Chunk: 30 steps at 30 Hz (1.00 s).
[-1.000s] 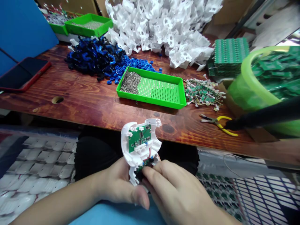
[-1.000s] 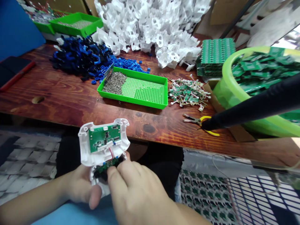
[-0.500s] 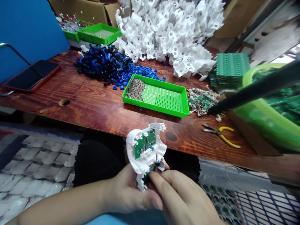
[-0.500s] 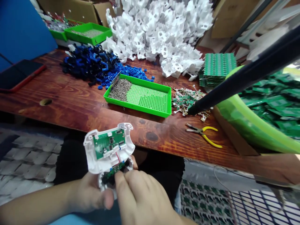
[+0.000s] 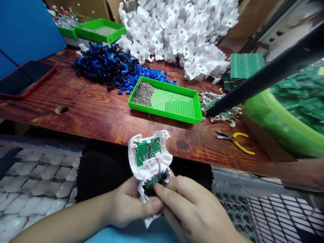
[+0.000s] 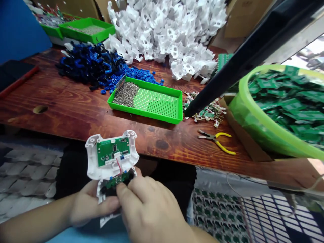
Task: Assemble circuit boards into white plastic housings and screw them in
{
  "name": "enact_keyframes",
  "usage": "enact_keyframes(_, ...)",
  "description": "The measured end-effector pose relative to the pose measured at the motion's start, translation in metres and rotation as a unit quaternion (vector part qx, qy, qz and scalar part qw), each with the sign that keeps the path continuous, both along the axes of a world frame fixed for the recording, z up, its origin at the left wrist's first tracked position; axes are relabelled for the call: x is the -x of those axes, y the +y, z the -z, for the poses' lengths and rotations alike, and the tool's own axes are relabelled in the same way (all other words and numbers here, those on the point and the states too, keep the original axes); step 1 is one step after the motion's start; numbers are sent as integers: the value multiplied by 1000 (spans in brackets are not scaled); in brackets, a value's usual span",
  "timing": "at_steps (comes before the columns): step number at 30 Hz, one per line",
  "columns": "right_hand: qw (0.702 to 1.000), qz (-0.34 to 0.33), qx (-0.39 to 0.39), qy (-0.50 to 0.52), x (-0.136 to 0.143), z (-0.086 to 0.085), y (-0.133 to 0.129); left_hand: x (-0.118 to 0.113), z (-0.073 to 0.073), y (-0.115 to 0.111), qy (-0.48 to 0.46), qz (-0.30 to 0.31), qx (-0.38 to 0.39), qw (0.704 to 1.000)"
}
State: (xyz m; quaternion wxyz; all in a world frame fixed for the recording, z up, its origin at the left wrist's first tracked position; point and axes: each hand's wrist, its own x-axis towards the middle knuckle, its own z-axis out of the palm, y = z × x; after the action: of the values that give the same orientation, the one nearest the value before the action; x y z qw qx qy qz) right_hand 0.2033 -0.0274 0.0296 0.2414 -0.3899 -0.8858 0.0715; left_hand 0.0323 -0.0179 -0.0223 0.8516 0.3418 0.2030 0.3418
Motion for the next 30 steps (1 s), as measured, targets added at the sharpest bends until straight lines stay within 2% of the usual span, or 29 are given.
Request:
enact_keyframes(2,1000,20,2,0,4,1,0,3,0,0,4,-3,-16,1000)
enact_keyframes(5,997,69,-16,-12,10,3,0,9,-3,3,57,-12,-61,996)
enact_keyframes(9,995,96,-25,3,17,5,-2,17,-7,2,118,-1,-56,991)
enact_keyframes(12,992,114,-47,17,20,6,-4,17,-7,0,125,-32,-61,990)
enact_keyframes(15,991,123,-42,13,22,4,-4,13,-6,1,103,-56,-17,993)
enact_keyframes(20,991,131,-1,5,24,1,-3,13,-6,4,78,-19,68,994)
enact_keyframes(26,989,139,26,-44,27,-3,-3,14,-5,4,70,-36,118,990)
enact_keyframes(30,991,107,47,-71,27,-8,2,10,-5,2,52,-42,147,987)
